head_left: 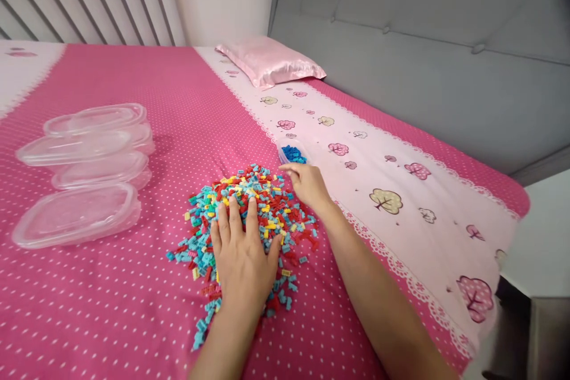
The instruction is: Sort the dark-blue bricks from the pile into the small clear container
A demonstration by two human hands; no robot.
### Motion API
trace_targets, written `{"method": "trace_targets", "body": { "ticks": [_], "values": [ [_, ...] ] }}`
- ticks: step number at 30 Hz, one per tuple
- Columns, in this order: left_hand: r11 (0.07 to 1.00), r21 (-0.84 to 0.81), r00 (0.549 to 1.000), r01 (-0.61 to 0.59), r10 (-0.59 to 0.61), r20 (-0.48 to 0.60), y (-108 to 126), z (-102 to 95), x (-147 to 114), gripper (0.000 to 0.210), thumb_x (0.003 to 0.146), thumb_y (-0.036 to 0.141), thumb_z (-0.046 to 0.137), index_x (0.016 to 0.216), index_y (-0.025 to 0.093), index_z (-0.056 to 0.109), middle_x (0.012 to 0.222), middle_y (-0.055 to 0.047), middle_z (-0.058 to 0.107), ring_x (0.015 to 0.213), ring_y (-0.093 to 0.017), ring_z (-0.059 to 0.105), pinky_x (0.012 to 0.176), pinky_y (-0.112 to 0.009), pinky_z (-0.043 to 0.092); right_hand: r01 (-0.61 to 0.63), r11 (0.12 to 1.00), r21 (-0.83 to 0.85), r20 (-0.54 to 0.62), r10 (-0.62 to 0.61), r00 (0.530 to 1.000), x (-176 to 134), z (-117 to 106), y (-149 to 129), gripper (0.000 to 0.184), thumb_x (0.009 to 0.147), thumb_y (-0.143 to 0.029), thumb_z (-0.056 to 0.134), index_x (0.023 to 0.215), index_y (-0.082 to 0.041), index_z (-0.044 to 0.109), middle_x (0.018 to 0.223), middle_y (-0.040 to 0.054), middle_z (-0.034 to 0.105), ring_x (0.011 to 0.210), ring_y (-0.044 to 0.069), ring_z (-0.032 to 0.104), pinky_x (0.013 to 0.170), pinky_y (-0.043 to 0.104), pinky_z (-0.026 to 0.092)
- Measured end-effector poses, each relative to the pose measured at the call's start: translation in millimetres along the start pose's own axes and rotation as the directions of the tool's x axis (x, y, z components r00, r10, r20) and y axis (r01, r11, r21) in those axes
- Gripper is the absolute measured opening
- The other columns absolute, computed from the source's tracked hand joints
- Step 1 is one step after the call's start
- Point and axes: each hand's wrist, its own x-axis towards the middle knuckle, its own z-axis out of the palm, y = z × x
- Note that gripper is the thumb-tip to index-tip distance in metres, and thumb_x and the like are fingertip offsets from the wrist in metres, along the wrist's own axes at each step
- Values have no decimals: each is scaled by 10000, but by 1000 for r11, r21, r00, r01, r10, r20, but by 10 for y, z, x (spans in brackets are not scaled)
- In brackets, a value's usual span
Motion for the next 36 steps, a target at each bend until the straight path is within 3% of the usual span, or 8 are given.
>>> {"method": "trace_targets", "body": {
  "ticks": [3, 9, 16, 28, 36],
  "values": [
    [999, 39, 1000, -10, 10, 3, 7, 8, -6, 652, 764, 450, 525, 1334, 167, 384, 1445, -170, 272, 1351, -320, 166, 1058, -525, 193, 93, 959, -269, 90, -71, 993, -39, 103, 13, 419, 797, -27, 390, 1117, -176, 615, 1152, 88, 616, 1068, 207, 560, 947, 329, 388],
    [997, 70, 1000, -29, 29, 4, 6, 14, -10, 648, 765, 459, 519, 1328, 165, 392, 1433, -175, 294, 1348, -318, 177, 1052, -521, 203, 176, 902, -394, 193, -106, 976, -38, 233, 163, 457, 798, -1, 381, 1177, -168, 575, 1159, 86, 606, 1078, 199, 530, 925, 288, 385],
    [996, 84, 999, -44, 43, 11, -1, 12, 1, 652, 772, 456, 510, 1333, 146, 384, 1437, -189, 279, 1351, -319, 164, 1059, -517, 189, 133, 911, -390, 122, -92, 988, -9, 220, 229, 309, 833, -74, 437, 1048, -164, 640, 1025, 102, 628, 966, 197, 551, 871, 288, 390],
    [992, 120, 999, -38, 35, 32, 9, -1, 8, 655, 782, 467, 492, 1337, 135, 390, 1436, -189, 281, 1350, -317, 167, 1068, -501, 179, 28, 934, -357, 8, -27, 1000, -22, 160, 251, 101, 755, -139, 625, 839, -165, 576, 815, 42, 631, 781, 172, 572, 699, 257, 395],
    [987, 158, 999, -41, 35, 41, 17, -10, 12, 653, 792, 473, 476, 1341, 129, 391, 1433, -192, 286, 1347, -321, 177, 1069, -494, 188, -51, 977, -208, -17, 49, 999, -27, 74, 246, 99, 715, -113, 636, 765, -192, 602, 723, -5, 652, 706, 140, 610, 681, 230, 434]
  ]
}}
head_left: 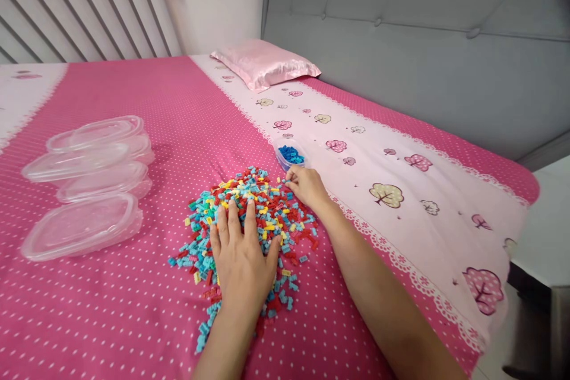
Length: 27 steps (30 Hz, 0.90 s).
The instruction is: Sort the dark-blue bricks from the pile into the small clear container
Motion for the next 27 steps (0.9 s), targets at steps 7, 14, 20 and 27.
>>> {"method": "trace_targets", "body": {
  "ticks": [7, 14, 20, 27],
  "values": [
    [1000, 3, 1000, -15, 15, -8, -9, 10, -4, 657, 791, 468, 481, 1346, 130, 382, 1434, -195, 282, 1348, -320, 172, 1067, -498, 191, -3, 1000, -6, 49, 3, 999, 4, -88, -16, 172, 729, -90, 556, 797, -192, 677, 768, 19, 685, 722, 151, 624, 723, 248, 457],
    [1000, -1, 1000, -16, 16, -8, -11, 9, -5, 657, 793, 470, 475, 1347, 129, 381, 1431, -193, 289, 1347, -321, 176, 1066, -497, 193, -100, 995, 30, 214, 91, 973, -10, -277, 117, 191, 711, -81, 570, 793, -190, 704, 770, 21, 692, 725, 150, 622, 674, 234, 454],
    [1000, -6, 1000, -11, 11, -7, -11, 5, -7, 650, 792, 466, 476, 1343, 131, 388, 1429, -191, 296, 1347, -317, 178, 1065, -499, 192, -176, 967, 183, 357, 102, 929, 6, -267, 220, 166, 671, -87, 619, 800, -166, 688, 700, 5, 663, 658, 125, 596, 617, 218, 454],
    [1000, -7, 1000, -10, 9, -9, -5, 4, -2, 656, 787, 472, 483, 1338, 129, 393, 1428, -192, 297, 1347, -316, 179, 1062, -500, 199, -241, 901, 361, 465, 50, 884, 18, -175, 173, 222, 576, -64, 700, 780, -132, 645, 682, 3, 633, 665, 122, 598, 610, 215, 475]
  ]
}}
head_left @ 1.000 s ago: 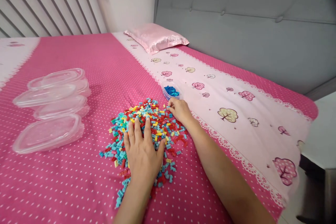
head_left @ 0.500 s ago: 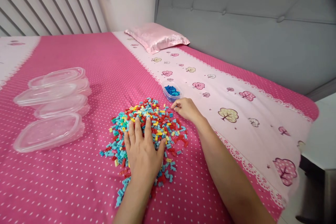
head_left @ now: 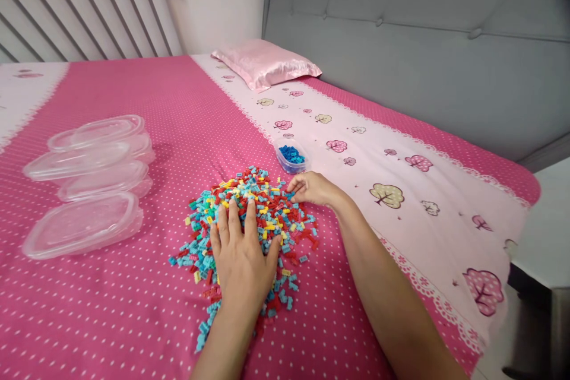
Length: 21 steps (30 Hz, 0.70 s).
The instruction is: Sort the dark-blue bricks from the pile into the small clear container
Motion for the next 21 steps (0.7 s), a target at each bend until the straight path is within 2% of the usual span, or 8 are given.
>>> {"method": "trace_targets", "body": {
  "ticks": [7, 14, 18, 21],
  "values": [
    [1000, 11, 1000, -2, 2, 6, -3, -11, 2, 652, 790, 466, 481, 1340, 128, 392, 1429, -193, 294, 1346, -320, 181, 1062, -497, 200, 60, 975, -216, 2, -61, 998, -54, 49, -144, 244, 577, -70, 706, 806, -147, 677, 645, -16, 636, 601, 105, 583, 584, 199, 442],
    [1000, -8, 1000, -5, 5, -4, 1, -11, 0, 641, 791, 462, 485, 1336, 136, 394, 1427, -184, 304, 1349, -310, 179, 1061, -504, 199, 52, 880, -471, -39, -80, 996, -106, 99, -241, 262, 593, -40, 644, 811, -181, 680, 732, 5, 662, 657, 122, 591, 605, 201, 421],
    [1000, -11, 1000, -11, 11, -4, -1, -7, 1, 641, 791, 459, 486, 1335, 134, 395, 1428, -186, 301, 1348, -316, 179, 1060, -509, 200, 89, 846, -526, -34, -126, 991, -116, 103, -251, 231, 598, -79, 640, 801, -184, 673, 736, 14, 653, 676, 133, 586, 612, 207, 415],
    [1000, -10, 1000, -9, 9, -2, 0, -9, 1, 642, 790, 458, 488, 1336, 133, 394, 1429, -184, 299, 1348, -316, 177, 1062, -505, 197, 144, 852, -503, -11, -173, 985, -109, 87, -213, 218, 600, -77, 632, 793, -175, 663, 721, 7, 642, 662, 122, 576, 608, 201, 410]
  ]
}}
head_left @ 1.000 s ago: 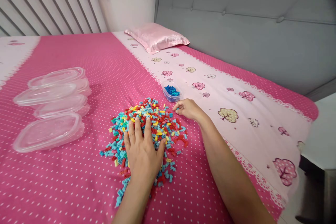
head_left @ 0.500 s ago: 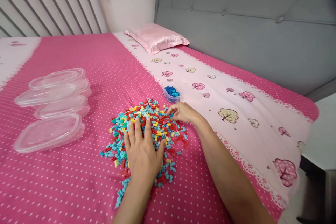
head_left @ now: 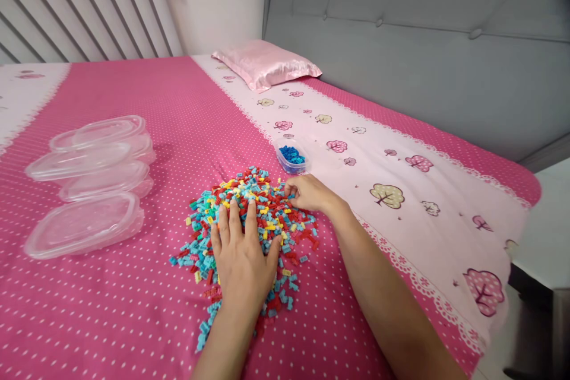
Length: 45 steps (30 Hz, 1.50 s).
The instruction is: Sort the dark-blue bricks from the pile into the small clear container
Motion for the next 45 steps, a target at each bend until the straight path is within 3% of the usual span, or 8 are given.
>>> {"method": "trace_targets", "body": {
  "ticks": [17, 23, 26, 29, 32, 34, 39, 45],
  "values": [
    [1000, 8, 1000, 2, -2, 10, -7, -2, 1, 648, 793, 465, 483, 1339, 130, 389, 1428, -187, 300, 1348, -319, 177, 1063, -506, 199, 9, 998, 62, 23, -10, 1000, -8, -31, 81, 258, 585, -41, 592, 799, -160, 673, 672, -17, 605, 609, 99, 539, 571, 193, 386],
    [1000, 12, 1000, 1, -1, 3, -5, 3, -3, 646, 794, 474, 476, 1333, 127, 398, 1426, -189, 303, 1345, -322, 183, 1060, -509, 204, -7, 942, 337, 13, 3, 1000, 0, -39, 150, 199, 583, -78, 608, 765, -152, 639, 667, -29, 576, 612, 91, 516, 580, 200, 399],
    [1000, 7, 1000, 4, -4, 8, -5, 0, -4, 642, 795, 468, 477, 1333, 127, 398, 1424, -191, 306, 1344, -324, 185, 1060, -510, 202, -39, 706, 708, -1, 56, 998, -19, -100, 98, 166, 603, -125, 636, 763, -152, 607, 677, -37, 565, 598, 75, 514, 590, 196, 430],
    [1000, 9, 1000, 7, -7, 17, -3, -4, -4, 637, 797, 458, 476, 1337, 128, 395, 1428, -189, 299, 1346, -324, 178, 1063, -506, 199, -80, 220, 972, 38, 188, 981, -25, -194, 43, 218, 604, -119, 662, 802, -162, 582, 696, -43, 556, 594, 45, 521, 577, 137, 459],
    [1000, 8, 1000, 10, -11, 23, -4, -4, -5, 638, 799, 456, 473, 1340, 129, 392, 1431, -186, 296, 1348, -322, 174, 1065, -503, 196, -86, -229, 970, 146, 262, 954, -11, -287, 20, 247, 593, -59, 640, 796, -169, 553, 708, -27, 537, 617, 38, 526, 513, 67, 461],
    [1000, 4, 1000, 10, -10, 19, -6, -2, -5, 637, 798, 457, 474, 1339, 131, 392, 1431, -183, 296, 1349, -318, 172, 1067, -503, 193, -86, -411, 908, 199, 240, 950, -2, -328, 7, 246, 596, -44, 619, 780, -175, 524, 723, -12, 529, 621, 46, 524, 471, 57, 467],
    [1000, -12, 1000, 9, -9, 3, -10, 4, -8, 638, 789, 453, 490, 1340, 147, 387, 1433, -173, 298, 1352, -309, 170, 1064, -505, 196, -10, -573, 820, 146, 191, 971, -20, -368, -73, 235, 605, -56, 592, 754, -186, 465, 711, -19, 491, 585, 33, 492, 431, 34, 454],
    [1000, -16, 1000, 10, -10, 11, -11, 16, -9, 637, 792, 448, 489, 1339, 138, 389, 1433, -180, 293, 1353, -312, 164, 1070, -507, 184, -73, -533, 843, 223, 223, 949, -30, -381, -177, 132, 647, -116, 499, 774, -153, 499, 697, 11, 506, 540, 39, 465, 310, 36, 321]
  ]
}}
